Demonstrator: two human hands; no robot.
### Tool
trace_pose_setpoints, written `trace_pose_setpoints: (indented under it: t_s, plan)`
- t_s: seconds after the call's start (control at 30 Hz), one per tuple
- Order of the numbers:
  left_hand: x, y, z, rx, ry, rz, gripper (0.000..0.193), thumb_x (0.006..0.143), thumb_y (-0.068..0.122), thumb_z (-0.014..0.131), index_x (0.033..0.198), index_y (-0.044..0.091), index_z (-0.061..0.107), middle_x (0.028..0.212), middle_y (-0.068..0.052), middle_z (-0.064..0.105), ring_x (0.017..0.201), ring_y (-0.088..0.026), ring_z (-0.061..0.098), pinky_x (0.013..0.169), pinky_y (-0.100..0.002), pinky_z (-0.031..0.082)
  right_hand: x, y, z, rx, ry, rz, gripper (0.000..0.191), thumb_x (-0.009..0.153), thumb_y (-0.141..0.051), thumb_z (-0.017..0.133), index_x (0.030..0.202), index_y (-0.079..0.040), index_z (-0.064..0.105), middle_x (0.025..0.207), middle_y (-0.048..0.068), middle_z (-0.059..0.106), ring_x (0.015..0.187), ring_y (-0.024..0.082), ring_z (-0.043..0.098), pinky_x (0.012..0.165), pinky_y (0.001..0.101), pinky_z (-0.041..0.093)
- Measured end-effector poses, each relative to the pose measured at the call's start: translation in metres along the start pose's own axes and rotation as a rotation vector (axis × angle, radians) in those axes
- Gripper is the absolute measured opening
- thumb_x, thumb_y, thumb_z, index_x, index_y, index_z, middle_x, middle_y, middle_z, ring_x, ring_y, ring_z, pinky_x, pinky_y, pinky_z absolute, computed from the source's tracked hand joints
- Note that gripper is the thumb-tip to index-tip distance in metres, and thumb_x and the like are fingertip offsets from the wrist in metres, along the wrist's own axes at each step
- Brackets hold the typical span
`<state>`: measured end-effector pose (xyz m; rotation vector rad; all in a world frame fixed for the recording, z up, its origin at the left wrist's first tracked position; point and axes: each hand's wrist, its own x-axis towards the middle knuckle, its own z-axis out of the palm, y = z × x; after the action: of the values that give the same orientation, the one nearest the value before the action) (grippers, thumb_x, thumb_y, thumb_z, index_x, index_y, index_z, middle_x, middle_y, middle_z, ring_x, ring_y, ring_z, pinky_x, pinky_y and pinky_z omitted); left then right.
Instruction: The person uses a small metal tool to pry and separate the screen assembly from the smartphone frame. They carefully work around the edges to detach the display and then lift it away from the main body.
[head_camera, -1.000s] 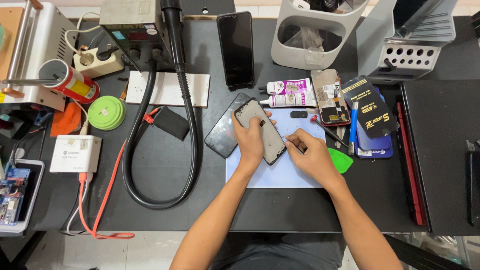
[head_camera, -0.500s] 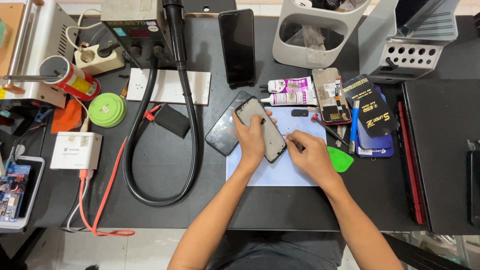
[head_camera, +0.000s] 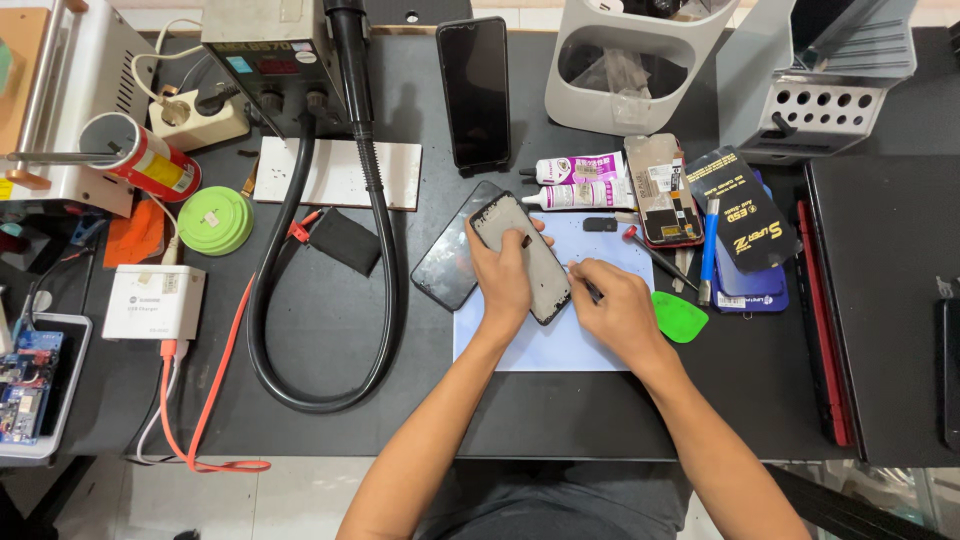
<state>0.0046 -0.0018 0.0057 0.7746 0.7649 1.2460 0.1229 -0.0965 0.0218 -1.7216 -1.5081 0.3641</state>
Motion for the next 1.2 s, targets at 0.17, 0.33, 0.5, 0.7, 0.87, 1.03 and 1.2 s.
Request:
trace_pose_setpoints:
  t_s: [0.17,0.33,0.5,0.7,0.87,1.03,1.2]
  plan:
    - [-0.002,-0.001,-0.001,0.011,0.008,-0.012,0.032,0.092,0.003,0.044,0.123,-0.001,0.038,0.096,-0.019,0.068,0.073,-0.024,0.070,0.066,-0.036,0.060,0.000,0.001,0.000,0.000,0.004,-0.012,0.007,0.089,-0.004,0.070,0.094,0.001,0.068,0.089,0.015,0.073,0.069,0.031,0.070,0.060,0.0351,0.053]
    - [-0.001,-0.002,-0.001,0.020,0.024,0.006,0.033,0.093,0.004,0.044,0.124,-0.002,0.038,0.096,-0.020,0.069,0.074,-0.025,0.070,0.065,-0.036,0.060,-0.005,0.001,-0.006,-0.027,-0.036,0.025,0.009,0.088,-0.005,0.070,0.095,0.000,0.071,0.084,0.015,0.072,0.066,0.029,0.070,0.058,0.0346,0.053]
    - [-0.001,-0.001,-0.001,0.017,0.012,0.000,0.034,0.092,0.003,0.044,0.126,-0.002,0.037,0.097,-0.021,0.069,0.075,-0.025,0.070,0.066,-0.037,0.060,-0.005,0.001,-0.010,0.035,-0.049,0.125,0.011,0.089,-0.008,0.071,0.097,-0.001,0.072,0.079,0.013,0.074,0.064,0.022,0.070,0.056,0.0328,0.050]
    - [-0.001,0.000,-0.003,-0.011,-0.012,-0.015,0.035,0.093,0.002,0.044,0.127,-0.001,0.036,0.097,-0.021,0.069,0.077,-0.025,0.070,0.068,-0.036,0.060,-0.002,0.000,-0.010,0.057,-0.036,0.115,0.014,0.089,-0.010,0.072,0.099,0.000,0.069,0.079,0.013,0.074,0.065,0.019,0.070,0.061,0.0315,0.052]
    - [-0.001,-0.001,-0.002,0.005,-0.010,-0.011,0.033,0.093,0.002,0.045,0.125,-0.001,0.036,0.098,-0.020,0.069,0.076,-0.025,0.070,0.067,-0.036,0.060,-0.002,-0.001,-0.012,0.034,-0.075,0.140,0.014,0.089,-0.010,0.072,0.097,0.000,0.069,0.080,0.013,0.075,0.060,0.020,0.066,0.060,0.0325,0.051]
    - [-0.001,-0.002,-0.001,0.003,-0.009,0.000,0.032,0.093,0.002,0.045,0.124,-0.001,0.037,0.097,-0.020,0.069,0.076,-0.024,0.070,0.065,-0.036,0.060,-0.001,0.000,-0.012,0.039,-0.071,0.134,0.014,0.088,-0.010,0.072,0.097,0.001,0.069,0.081,0.014,0.076,0.060,0.020,0.067,0.060,0.0326,0.051]
    - [0.000,-0.001,-0.001,0.008,-0.011,-0.006,0.032,0.093,0.002,0.045,0.124,-0.001,0.037,0.098,-0.020,0.069,0.076,-0.024,0.070,0.066,-0.036,0.061,-0.002,0.000,-0.011,0.051,-0.081,0.154,0.014,0.088,-0.011,0.072,0.097,0.001,0.070,0.080,0.014,0.076,0.060,0.022,0.068,0.059,0.0325,0.051]
